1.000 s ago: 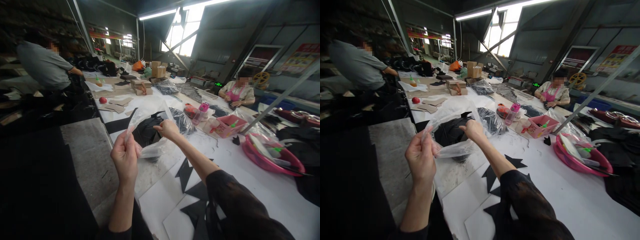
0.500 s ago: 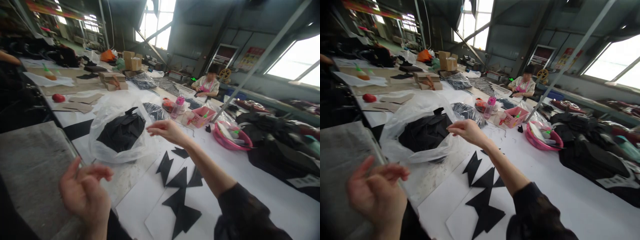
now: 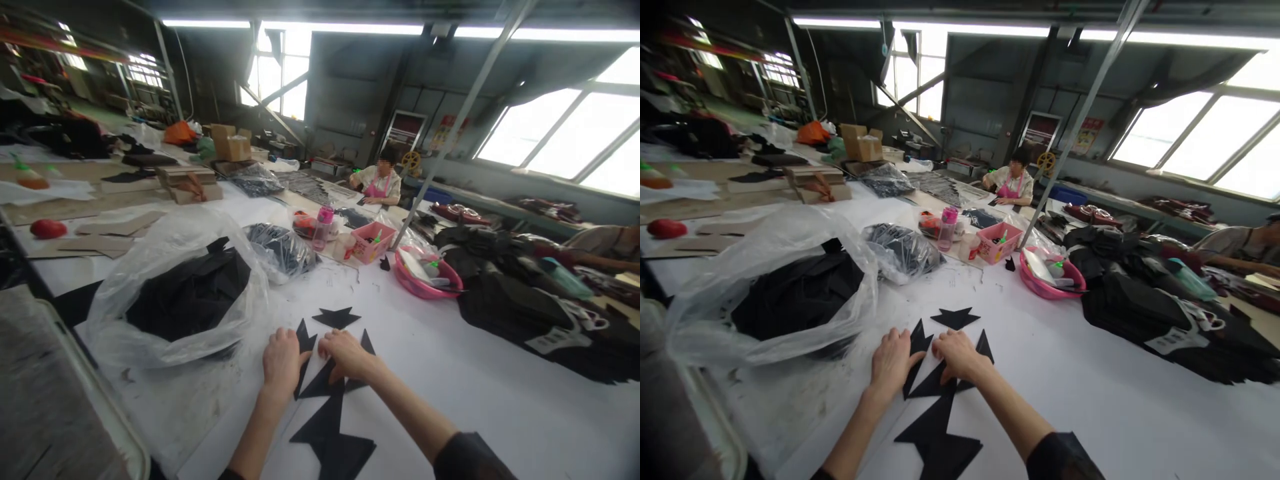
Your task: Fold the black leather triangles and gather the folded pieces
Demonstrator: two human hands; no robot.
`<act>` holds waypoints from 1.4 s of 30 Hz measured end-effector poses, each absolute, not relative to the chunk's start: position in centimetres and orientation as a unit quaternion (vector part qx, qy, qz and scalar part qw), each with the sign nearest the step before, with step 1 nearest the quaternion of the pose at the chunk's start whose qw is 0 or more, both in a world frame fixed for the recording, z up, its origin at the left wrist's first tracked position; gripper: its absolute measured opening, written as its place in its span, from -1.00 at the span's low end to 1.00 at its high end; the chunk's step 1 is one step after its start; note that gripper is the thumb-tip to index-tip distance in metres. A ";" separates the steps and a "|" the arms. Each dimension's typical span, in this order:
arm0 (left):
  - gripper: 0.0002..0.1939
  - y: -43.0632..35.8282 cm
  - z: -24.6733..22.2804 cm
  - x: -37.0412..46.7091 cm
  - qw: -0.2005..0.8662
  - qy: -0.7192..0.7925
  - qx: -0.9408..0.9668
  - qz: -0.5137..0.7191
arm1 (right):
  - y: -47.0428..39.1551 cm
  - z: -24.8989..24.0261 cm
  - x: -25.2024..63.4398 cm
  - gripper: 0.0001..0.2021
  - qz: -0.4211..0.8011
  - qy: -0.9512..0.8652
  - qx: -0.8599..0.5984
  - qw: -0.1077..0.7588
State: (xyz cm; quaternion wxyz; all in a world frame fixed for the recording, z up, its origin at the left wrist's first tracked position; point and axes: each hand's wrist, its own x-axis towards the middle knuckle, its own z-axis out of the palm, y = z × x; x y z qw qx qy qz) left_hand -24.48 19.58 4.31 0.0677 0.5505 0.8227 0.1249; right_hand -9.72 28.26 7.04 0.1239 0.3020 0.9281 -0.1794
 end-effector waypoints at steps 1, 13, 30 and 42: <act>-0.63 20.2 4.3 -24.5 0.074 0.824 0.548 0.125 | 28.4 6.9 -10.1 -0.47 -0.171 0.932 0.293 0.130; -0.63 21.8 2.5 -26.9 0.198 0.819 0.516 0.156 | 31.8 7.6 -8.0 -0.81 -0.269 0.927 0.237 0.107; -0.42 20.1 -0.1 -30.7 0.381 0.687 0.440 0.435 | 38.6 6.9 -14.9 -0.55 -0.107 0.875 0.447 0.153; -0.79 18.0 3.9 -19.3 0.199 0.705 0.663 0.156 | 37.8 9.2 -14.2 -0.59 -0.163 0.867 0.448 0.149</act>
